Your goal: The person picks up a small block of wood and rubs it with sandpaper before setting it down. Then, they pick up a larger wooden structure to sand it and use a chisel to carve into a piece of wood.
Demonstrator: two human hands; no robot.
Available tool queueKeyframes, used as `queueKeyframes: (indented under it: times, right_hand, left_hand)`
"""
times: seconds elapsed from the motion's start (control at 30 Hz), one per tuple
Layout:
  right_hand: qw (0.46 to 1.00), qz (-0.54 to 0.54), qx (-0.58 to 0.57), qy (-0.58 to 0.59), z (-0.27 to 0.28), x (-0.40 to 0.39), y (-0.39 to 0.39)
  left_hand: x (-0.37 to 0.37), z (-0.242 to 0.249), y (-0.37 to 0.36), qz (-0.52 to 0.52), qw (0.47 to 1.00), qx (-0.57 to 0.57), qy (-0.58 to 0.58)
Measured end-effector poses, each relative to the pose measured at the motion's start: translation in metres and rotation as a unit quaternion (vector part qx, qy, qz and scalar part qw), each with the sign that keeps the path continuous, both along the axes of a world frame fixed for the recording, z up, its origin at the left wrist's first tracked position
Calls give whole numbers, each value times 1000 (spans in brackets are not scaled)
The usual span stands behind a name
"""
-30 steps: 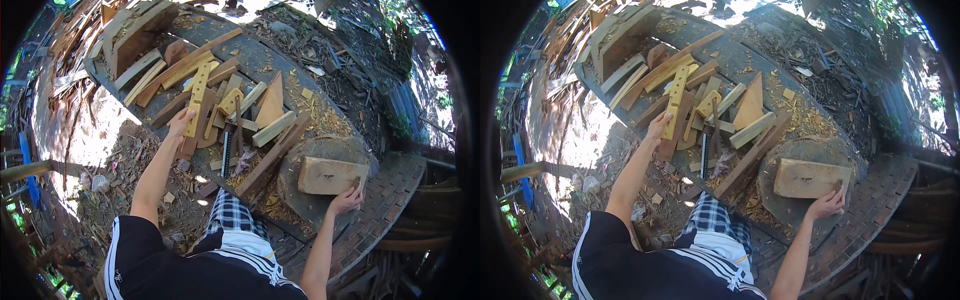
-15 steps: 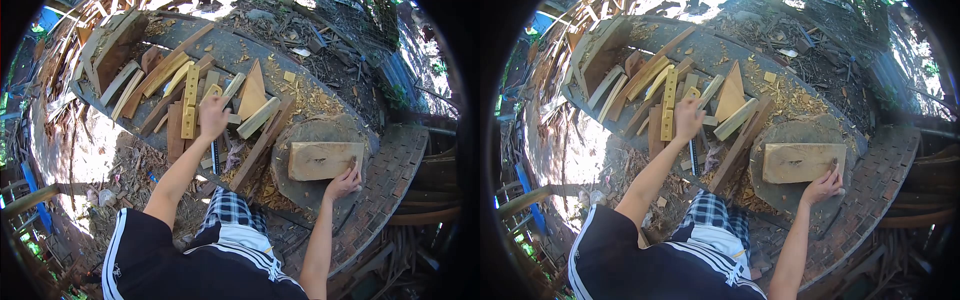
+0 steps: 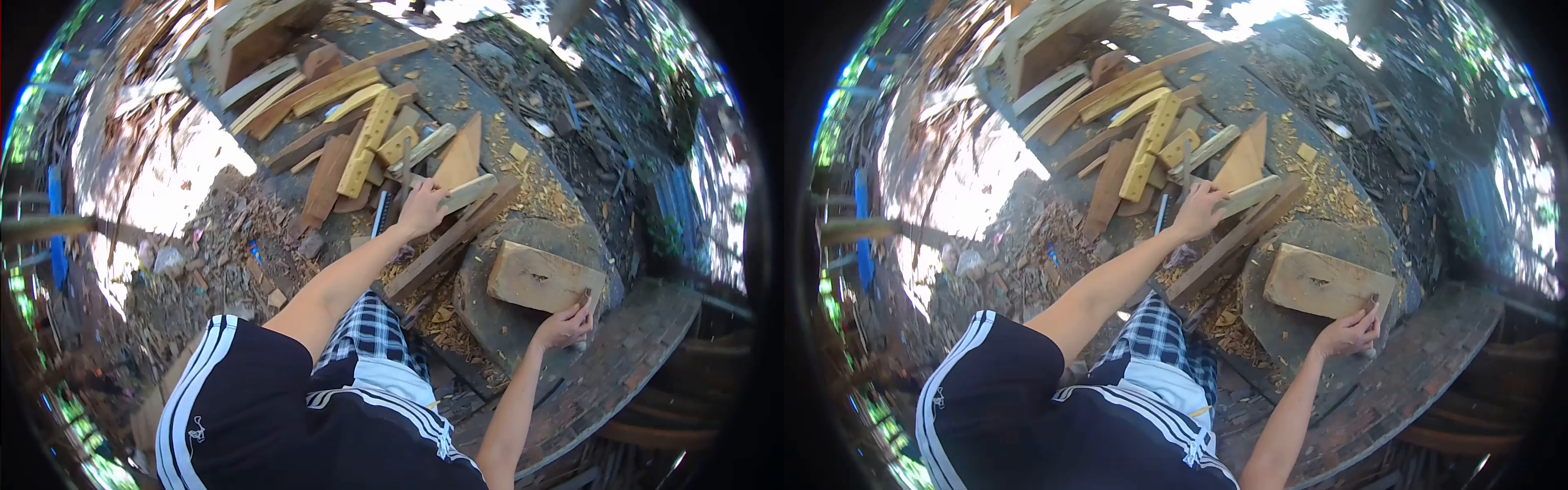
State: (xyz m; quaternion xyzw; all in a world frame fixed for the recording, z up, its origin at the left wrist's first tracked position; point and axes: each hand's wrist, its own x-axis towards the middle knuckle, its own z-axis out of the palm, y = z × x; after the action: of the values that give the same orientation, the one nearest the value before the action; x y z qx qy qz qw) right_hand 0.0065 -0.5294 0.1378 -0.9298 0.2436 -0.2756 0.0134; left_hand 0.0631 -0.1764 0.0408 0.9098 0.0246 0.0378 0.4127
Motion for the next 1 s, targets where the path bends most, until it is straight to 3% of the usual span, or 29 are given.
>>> queueKeyframes:
  times: [0.13,0.2,0.33,0.4,0.57,0.7,0.87,0.93,1.0]
  right_hand:
    - [998,59,-17,13,1,1,-13]
    - [993,113,-33,15,-3,1,-22]
    - [985,164,-58,-15,-9,8,-40]
    - [986,161,-30,-6,-9,7,-39]
    - [985,170,-24,-21,-22,16,-46]
    - [987,156,-25,-24,-32,24,-52]
    - [988,151,-26,15,-4,14,-40]
    - [964,258,58,-42,9,12,-31]
    - [907,398,76,-116,60,-18,46]
  left_hand:
    - [-77,10,61,122,991,10,-45]
    - [-126,-4,97,215,974,68,-24]
    - [-250,22,133,375,925,38,49]
    - [-314,27,131,442,894,18,77]
    - [-426,45,106,490,861,44,130]
    - [-451,56,96,507,847,37,156]
    - [-409,74,105,471,873,58,113]
    - [-379,82,113,402,908,66,96]
    - [-347,92,122,366,926,56,72]
